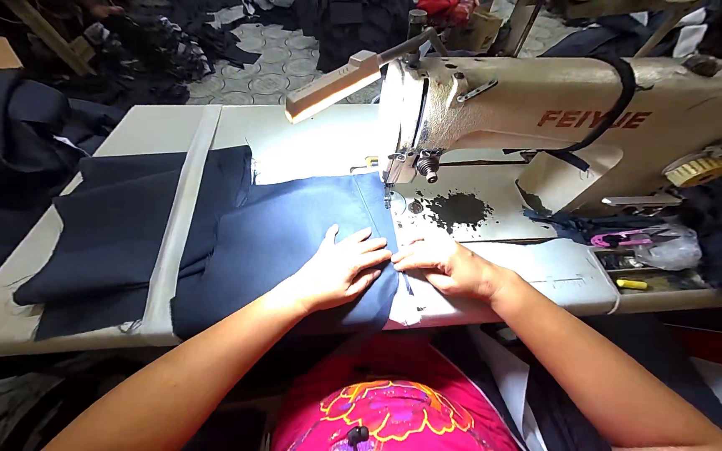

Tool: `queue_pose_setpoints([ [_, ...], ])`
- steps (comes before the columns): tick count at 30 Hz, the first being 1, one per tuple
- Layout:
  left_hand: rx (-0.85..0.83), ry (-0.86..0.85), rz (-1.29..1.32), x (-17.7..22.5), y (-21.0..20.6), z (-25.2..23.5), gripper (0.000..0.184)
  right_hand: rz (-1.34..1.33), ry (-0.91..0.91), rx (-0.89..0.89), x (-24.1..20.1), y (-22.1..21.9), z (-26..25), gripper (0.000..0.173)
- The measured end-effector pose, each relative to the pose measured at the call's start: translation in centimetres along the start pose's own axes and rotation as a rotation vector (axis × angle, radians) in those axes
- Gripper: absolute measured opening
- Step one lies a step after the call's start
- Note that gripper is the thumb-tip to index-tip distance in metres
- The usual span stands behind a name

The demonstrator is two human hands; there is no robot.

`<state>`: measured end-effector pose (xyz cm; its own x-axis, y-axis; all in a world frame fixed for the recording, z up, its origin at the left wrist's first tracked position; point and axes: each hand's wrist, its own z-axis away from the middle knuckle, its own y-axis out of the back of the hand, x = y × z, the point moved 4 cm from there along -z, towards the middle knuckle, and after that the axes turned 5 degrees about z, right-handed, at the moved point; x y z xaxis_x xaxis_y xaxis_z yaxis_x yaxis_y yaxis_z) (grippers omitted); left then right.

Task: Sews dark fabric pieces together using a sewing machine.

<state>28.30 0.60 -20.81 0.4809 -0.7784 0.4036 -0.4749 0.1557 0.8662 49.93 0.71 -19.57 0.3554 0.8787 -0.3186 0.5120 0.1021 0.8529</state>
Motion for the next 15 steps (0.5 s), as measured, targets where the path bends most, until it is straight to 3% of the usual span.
queue_pose_setpoints([
  [8,-0.053,-0.003,0.018,-4.0,0.9,-3.1,0.044,0.03,-0.042,0.014,4.2,0.3,-2.1,0.042],
  [15,-0.068,-0.038,0.032,-5.2,1.5,-4.0,0.044,-0.031,-0.095,0.071,4.4,0.6,-2.7,0.043],
])
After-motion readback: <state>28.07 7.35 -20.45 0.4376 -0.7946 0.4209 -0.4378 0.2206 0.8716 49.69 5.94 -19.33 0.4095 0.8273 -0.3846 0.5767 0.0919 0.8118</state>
